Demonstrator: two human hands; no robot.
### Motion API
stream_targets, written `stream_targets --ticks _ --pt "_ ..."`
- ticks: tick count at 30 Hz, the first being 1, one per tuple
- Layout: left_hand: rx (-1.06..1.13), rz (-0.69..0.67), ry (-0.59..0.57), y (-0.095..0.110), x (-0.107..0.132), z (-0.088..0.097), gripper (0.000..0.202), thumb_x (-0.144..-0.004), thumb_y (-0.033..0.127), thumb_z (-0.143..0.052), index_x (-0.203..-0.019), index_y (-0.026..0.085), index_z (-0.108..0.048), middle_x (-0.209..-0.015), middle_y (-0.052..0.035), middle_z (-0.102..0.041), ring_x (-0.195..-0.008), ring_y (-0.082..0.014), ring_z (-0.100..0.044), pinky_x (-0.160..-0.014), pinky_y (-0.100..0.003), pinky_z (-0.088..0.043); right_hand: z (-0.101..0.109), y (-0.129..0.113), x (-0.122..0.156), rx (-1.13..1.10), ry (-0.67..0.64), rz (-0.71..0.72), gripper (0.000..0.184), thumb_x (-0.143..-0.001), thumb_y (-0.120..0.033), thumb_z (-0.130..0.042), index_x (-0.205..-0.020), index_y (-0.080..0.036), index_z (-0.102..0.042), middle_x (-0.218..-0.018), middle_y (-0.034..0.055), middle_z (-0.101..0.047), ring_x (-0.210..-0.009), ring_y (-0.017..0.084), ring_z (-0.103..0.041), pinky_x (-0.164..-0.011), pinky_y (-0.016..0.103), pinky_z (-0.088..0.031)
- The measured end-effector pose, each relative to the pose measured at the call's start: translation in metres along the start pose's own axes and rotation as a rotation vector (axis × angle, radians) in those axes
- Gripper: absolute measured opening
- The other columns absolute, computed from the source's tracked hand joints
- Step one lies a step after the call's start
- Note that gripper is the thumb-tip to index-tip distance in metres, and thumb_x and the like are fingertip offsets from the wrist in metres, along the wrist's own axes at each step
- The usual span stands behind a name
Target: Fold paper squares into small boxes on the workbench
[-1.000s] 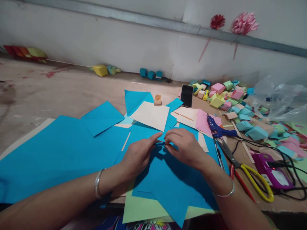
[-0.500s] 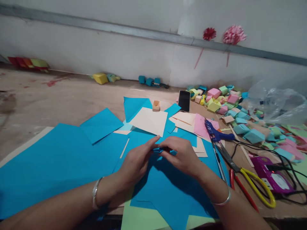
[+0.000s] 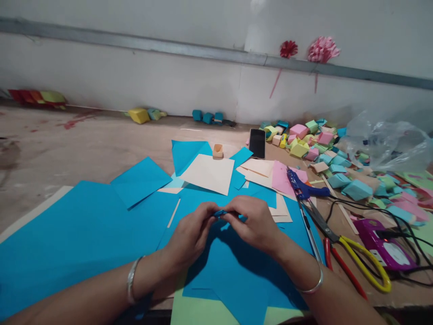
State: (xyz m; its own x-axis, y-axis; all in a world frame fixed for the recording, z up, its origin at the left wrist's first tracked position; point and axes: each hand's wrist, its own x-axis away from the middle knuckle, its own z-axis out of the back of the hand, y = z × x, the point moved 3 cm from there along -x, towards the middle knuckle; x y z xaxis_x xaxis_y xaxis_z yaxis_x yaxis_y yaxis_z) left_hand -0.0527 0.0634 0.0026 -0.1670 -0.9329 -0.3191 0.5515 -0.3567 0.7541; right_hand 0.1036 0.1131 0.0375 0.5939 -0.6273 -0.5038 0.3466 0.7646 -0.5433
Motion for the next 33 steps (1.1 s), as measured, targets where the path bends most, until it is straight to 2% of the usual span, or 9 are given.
stream_targets --ticks 5,9,14,28,30,33 --pt "-0.042 0.054 -0.046 -0.0014 -0.0016 0.0024 0.018 -0.098 0.028 -0.04 -0.105 0.02 -0.055 -0.092 -0.0046 -0.07 -0.077 -0.0171 -0.066 -0.066 -0.029 -0.049 0.0033 -0.0004 -0.0017 -0.032 0.008 -0.024 0.012 -0.087 -0.022 -0.061 -0.076 -0.019 -0.066 -0.071 0.0031 -0.068 -0.064 0.014 -0.061 -0.058 0.027 -0.046" --pt "-0.077 0.073 -0.071 -0.003 -0.0018 0.003 0.024 -0.099 0.034 -0.04 -0.1 0.019 -0.059 -0.086 -0.0034 -0.07 -0.07 -0.0165 -0.064 -0.061 -0.028 -0.044 0.0033 -0.0001 -0.0027 -0.078 -0.006 -0.076 0.01 -0.086 -0.021 -0.062 -0.076 -0.019 -0.064 -0.07 0.0016 -0.064 -0.065 0.013 -0.057 -0.059 0.027 -0.045" --pt "-0.104 0.103 -0.099 -0.0018 -0.0012 0.0019 0.025 -0.099 0.033 -0.038 -0.095 0.018 -0.059 -0.078 -0.0026 -0.066 -0.063 -0.0154 -0.059 -0.057 -0.026 -0.038 -0.0009 -0.0016 -0.0018 -0.088 -0.014 -0.128 0.008 -0.087 -0.026 -0.061 -0.086 -0.019 -0.064 -0.077 0.0029 -0.063 -0.068 0.014 -0.055 -0.061 0.028 -0.045" --pt "-0.119 0.086 -0.146 -0.0029 0.0007 -0.0037 0.029 -0.098 0.034 -0.037 -0.084 0.018 -0.056 -0.071 -0.0013 -0.061 -0.059 -0.0137 -0.051 -0.056 -0.026 -0.033 -0.0007 0.0 0.0018 -0.094 -0.013 -0.114 0.016 -0.089 -0.022 -0.058 -0.073 -0.019 -0.061 -0.068 0.0015 -0.062 -0.066 0.014 -0.055 -0.06 0.027 -0.044" --pt "-0.125 0.091 -0.144 -0.0034 0.0004 -0.004 0.028 -0.098 0.033 -0.037 -0.084 0.018 -0.056 -0.071 -0.0013 -0.06 -0.059 -0.014 -0.052 -0.056 -0.026 -0.033 -0.0011 0.0022 0.0015 -0.074 -0.038 -0.094 0.015 -0.089 -0.021 -0.057 -0.076 -0.019 -0.062 -0.07 0.0018 -0.063 -0.066 0.014 -0.056 -0.06 0.026 -0.045" --pt "-0.136 0.11 -0.14 -0.0049 -0.0006 -0.0037 0.027 -0.098 0.032 -0.037 -0.084 0.018 -0.056 -0.071 -0.0016 -0.06 -0.061 -0.0148 -0.053 -0.057 -0.027 -0.034 -0.0032 0.0058 0.002 0.032 -0.069 0.003 0.011 -0.091 -0.021 -0.055 -0.092 -0.019 -0.065 -0.081 0.0049 -0.068 -0.074 0.016 -0.061 -0.066 0.028 -0.048"
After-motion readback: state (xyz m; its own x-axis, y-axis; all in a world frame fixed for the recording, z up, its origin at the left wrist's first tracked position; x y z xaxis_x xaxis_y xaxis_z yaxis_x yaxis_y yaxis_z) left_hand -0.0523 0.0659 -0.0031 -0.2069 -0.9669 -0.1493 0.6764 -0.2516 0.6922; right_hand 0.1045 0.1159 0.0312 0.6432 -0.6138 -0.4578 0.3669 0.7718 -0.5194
